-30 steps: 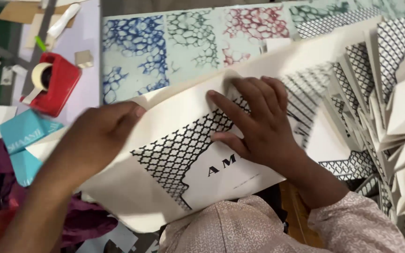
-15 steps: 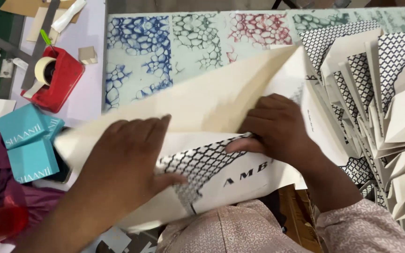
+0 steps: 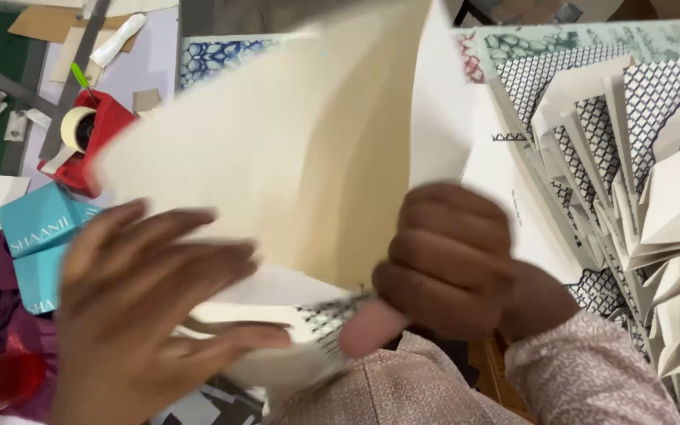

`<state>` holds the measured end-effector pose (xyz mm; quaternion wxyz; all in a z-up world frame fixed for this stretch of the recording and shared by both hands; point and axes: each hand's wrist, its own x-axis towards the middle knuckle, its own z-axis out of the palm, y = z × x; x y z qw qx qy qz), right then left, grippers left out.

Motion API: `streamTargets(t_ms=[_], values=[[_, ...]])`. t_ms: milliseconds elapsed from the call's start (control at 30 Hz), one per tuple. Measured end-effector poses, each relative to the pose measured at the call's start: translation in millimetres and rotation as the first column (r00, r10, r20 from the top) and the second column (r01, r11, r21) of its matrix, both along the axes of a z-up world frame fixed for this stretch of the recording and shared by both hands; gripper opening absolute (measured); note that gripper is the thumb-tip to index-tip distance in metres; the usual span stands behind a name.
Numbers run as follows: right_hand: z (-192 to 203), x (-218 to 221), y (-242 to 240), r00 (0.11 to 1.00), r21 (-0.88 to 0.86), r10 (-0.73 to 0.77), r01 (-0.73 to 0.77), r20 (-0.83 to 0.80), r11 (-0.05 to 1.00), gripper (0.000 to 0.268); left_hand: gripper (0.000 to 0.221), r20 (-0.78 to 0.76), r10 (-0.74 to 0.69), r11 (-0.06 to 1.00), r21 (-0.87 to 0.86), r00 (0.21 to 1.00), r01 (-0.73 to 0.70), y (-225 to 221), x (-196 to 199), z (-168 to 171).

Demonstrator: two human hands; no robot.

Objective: Folding and stacking paper bags on a workstation.

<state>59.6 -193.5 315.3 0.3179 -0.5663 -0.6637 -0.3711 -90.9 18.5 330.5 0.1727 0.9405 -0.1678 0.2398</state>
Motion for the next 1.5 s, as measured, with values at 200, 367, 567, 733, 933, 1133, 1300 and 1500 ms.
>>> streamTargets(t_ms=[200, 367, 567, 733, 933, 1133, 1300, 1500], values=[[-0.7, -2.6, 28.0, 1.000, 0.083, 0.020, -0.021, 0.008, 0.996, 0.051, 0.031, 0.141, 0.225, 0.930, -0.327, 0.964, -0.169, -28.3, -17.2, -91.7], [-24.0, 2.2, 5.7, 0.890, -0.162, 0.398, -0.437, -0.223, 0.885, 0.047, 0.031, 0.425, 0.110, 0.927, -0.370, 0.899, 0.062, -49.5, -0.9, -131.8], [-35.0, -7.1, 3.2, 0.983, -0.136, -0.009, 0.035, 0.186, 0.990, 0.046, 0.045, -0.091, 0.145, 0.908, -0.383, 0.985, -0.169, -62.1, 6.3, -163.2], [-84.4, 6.0, -37.2, 0.946, -0.130, 0.227, -0.262, -0.233, 0.956, 0.048, 0.015, 0.261, -0.017, 0.972, -0.221, 0.965, 0.077, -73.7, 12.5, -151.8], [-50.8, 2.1, -36.3, 0.996, -0.193, 0.085, -0.087, -0.018, 0.977, 0.038, 0.023, 0.143, -0.104, 0.959, -0.247, 0.984, 0.138, -79.1, 13.8, -155.2], [-77.9, 18.5, -66.0, 0.956, 0.071, 0.216, -0.206, -0.199, 0.976, 0.053, 0.039, 0.356, 0.064, 0.993, -0.119, 0.932, -0.022, -57.7, 31.5, -155.5], [-46.5, 7.3, -65.2, 0.977, -0.089, -0.204, 0.210, 0.066, 0.974, 0.054, 0.020, 0.218, 0.151, 0.976, -0.190, 0.964, -0.110, -74.0, 21.6, -159.1], [-84.8, -0.1, -132.6, 0.628, 0.246, 0.563, -0.522, -0.537, 0.817, 0.055, 0.023, 0.279, -0.111, 0.975, -0.155, 0.954, 0.159, -50.0, 23.6, -153.1]])
